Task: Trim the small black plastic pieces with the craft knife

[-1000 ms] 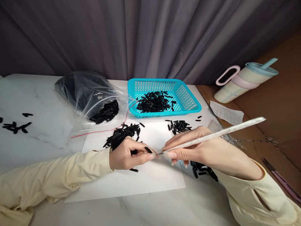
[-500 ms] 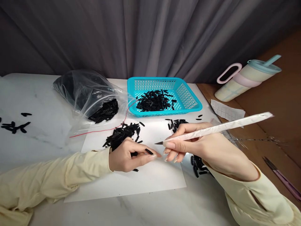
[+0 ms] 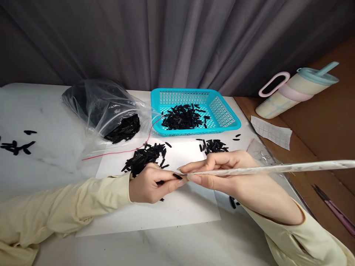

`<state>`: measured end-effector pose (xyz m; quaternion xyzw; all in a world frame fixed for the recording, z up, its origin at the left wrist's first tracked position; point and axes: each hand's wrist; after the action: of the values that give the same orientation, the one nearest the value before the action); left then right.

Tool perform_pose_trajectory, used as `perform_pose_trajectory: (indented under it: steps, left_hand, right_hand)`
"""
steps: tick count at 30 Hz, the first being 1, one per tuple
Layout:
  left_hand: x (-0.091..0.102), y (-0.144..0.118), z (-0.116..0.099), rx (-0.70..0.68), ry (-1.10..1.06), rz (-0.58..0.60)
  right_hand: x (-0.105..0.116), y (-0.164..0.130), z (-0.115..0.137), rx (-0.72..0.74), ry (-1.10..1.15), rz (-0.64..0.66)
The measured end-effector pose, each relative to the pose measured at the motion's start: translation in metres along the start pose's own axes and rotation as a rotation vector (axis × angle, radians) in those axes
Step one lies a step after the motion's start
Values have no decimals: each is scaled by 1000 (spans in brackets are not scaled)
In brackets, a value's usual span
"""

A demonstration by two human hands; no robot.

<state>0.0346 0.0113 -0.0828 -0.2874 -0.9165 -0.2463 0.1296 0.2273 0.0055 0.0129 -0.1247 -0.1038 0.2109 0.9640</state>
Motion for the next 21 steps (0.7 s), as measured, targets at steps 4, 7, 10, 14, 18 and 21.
perform_pose_trajectory:
  steps: [4,7,10,14,18,21]
  left_hand:
    - [0,0,1,-9,25,2]
    - [0,0,1,0,28,4]
    - [-1,0,1,10,24,-4]
    - [-1,0,0,17,12,-15]
    - [1,0,-1,59,-8,4]
    - [3,1,-1,108,-36,41]
  right_hand:
    - [-2,1,-3,-11,-2,7]
    - [-2,1,-4,1,1,7]
    - [0,2,-3,27,0,10]
    - [1,2,-1,24,-1,26]
    - [0,0,1,20,-125,8]
    - [-3,-4,2,32,-222,-2]
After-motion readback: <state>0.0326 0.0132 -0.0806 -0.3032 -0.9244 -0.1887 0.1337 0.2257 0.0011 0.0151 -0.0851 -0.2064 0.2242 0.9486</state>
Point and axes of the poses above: each hand's wrist, its own y-axis towards the middle knuckle, its own x-axis out of the back of the hand, z = x × y, and after that the axes turned 3 degrees about x, right-handed
